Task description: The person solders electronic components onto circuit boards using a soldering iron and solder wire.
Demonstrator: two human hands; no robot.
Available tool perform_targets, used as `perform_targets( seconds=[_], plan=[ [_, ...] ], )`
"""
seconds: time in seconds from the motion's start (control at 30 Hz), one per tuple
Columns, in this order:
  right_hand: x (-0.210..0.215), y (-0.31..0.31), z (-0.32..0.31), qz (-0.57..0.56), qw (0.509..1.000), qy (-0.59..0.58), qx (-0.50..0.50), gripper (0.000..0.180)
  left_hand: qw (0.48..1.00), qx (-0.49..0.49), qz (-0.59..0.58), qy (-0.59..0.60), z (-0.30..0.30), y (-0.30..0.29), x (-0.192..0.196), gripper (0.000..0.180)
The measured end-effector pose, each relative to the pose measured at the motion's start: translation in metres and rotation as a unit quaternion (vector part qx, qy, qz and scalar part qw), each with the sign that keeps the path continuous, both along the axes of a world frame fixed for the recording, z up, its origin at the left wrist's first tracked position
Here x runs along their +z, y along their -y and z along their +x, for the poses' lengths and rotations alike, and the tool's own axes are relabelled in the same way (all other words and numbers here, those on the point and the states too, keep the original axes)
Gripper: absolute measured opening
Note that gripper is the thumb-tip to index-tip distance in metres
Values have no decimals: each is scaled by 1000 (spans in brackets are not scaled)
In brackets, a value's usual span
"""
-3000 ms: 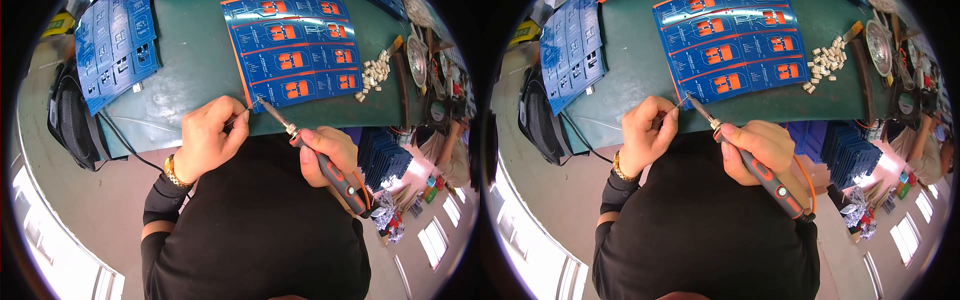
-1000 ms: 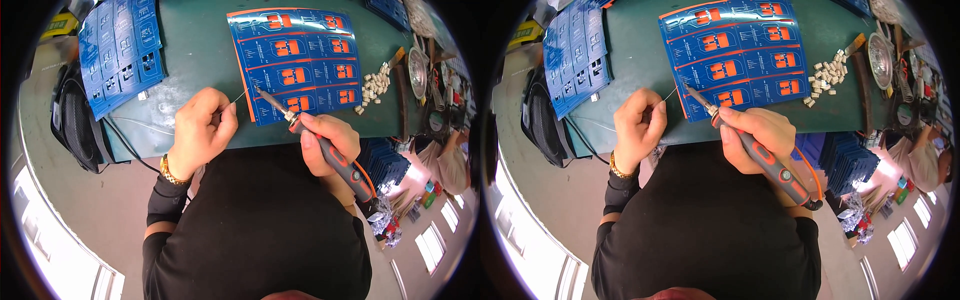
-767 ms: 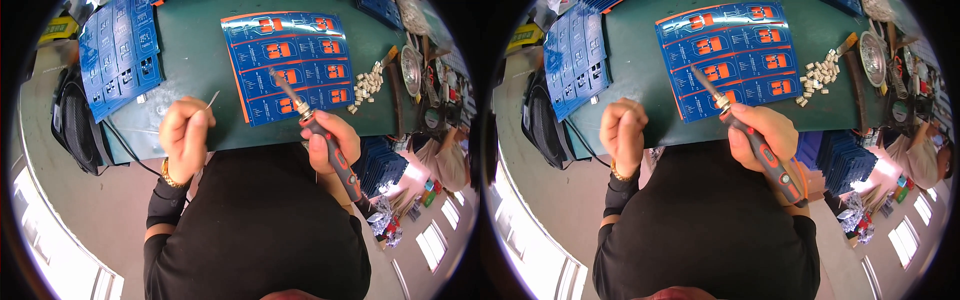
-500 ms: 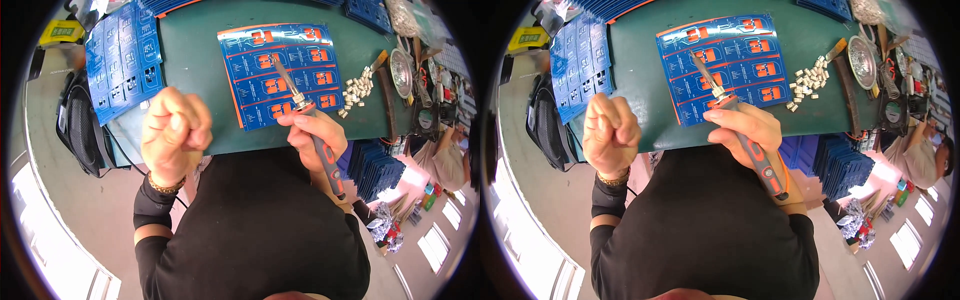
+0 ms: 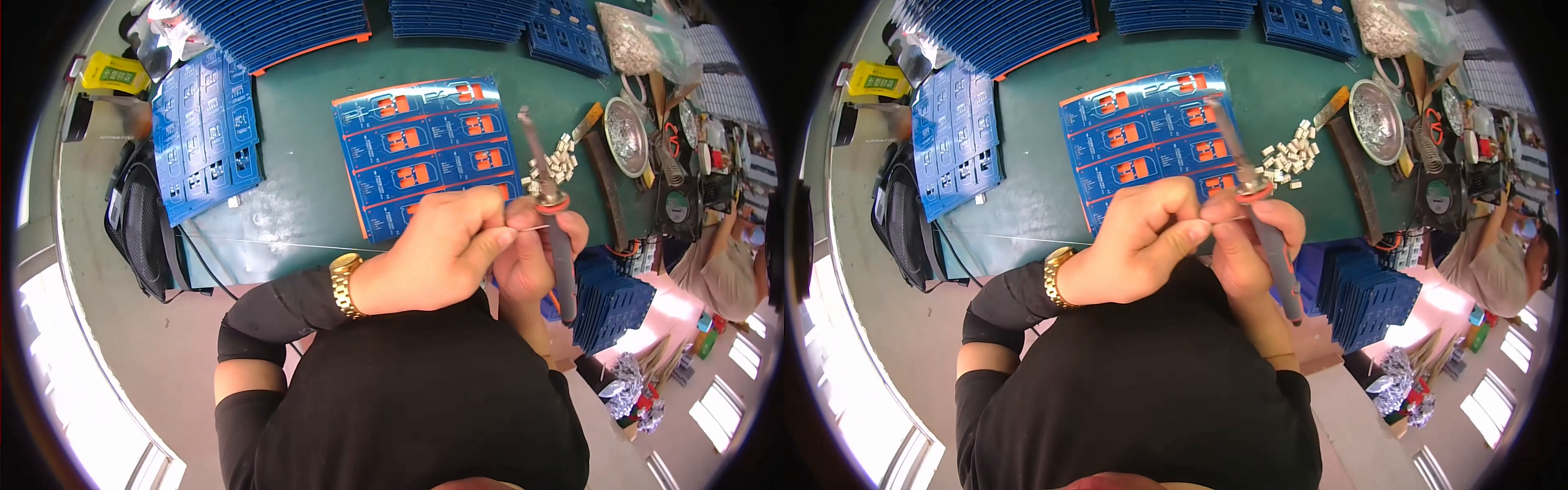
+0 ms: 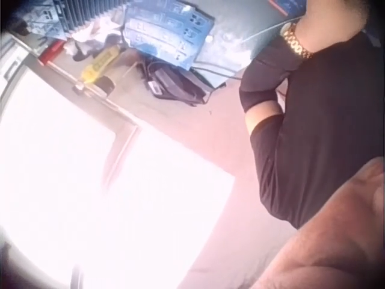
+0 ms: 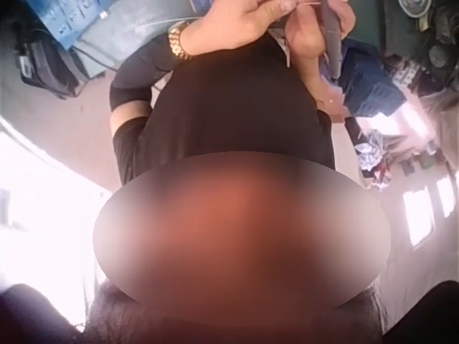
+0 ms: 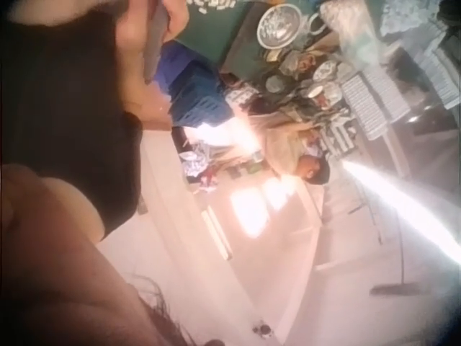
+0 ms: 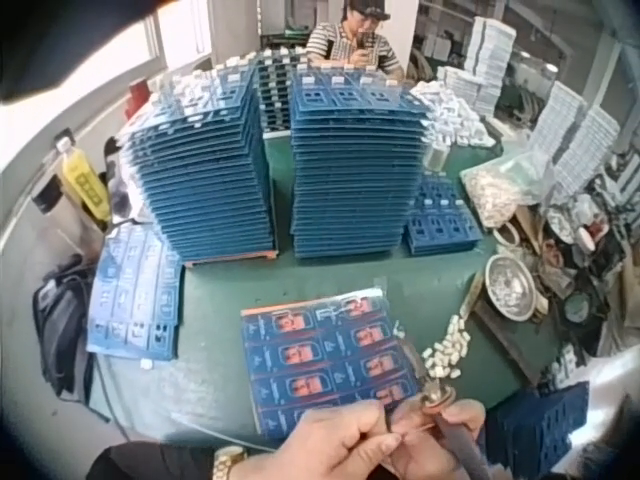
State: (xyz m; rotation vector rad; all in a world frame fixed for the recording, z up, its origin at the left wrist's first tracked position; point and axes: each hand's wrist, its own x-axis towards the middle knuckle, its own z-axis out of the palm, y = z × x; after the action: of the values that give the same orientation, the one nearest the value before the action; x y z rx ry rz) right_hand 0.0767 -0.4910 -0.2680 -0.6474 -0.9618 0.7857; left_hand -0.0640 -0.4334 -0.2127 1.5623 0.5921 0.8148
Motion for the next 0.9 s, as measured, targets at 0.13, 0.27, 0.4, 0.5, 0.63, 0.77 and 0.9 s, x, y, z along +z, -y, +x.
perform_targets(
  seconds=[0.13, 0.27, 0.4, 0.5, 0.63, 0.77, 0.9],
  plan=[
    [8, 17, 29, -27, 995, -78, -48, 49, 998, -6, 49, 34, 44, 2, 12, 13],
    [5, 48, 82, -48, 978, -123, -165, 41, 996, -82, 6, -25, 109, 13, 20, 14],
    [12, 51, 110, -51, 950, -245, -185, 33, 997, -64, 16, -44, 128, 16, 42, 20],
    [20, 32, 103, -58, 948, -160, -270, 36, 979, -131, 80, -133, 100, -8, 45, 15],
    [24, -11, 84, -10, 981, -7, -193, 41, 956, -20, 261, -130, 32, -21, 39, 6],
    [21, -48, 61, -41, 989, 113, -81, 42, 900, 200, 278, -269, -36, -40, 39, 9],
    [22, -73, 48, -138, 955, 231, -125, 37, 867, 286, 227, -338, -68, -59, 19, 10]
  ],
)
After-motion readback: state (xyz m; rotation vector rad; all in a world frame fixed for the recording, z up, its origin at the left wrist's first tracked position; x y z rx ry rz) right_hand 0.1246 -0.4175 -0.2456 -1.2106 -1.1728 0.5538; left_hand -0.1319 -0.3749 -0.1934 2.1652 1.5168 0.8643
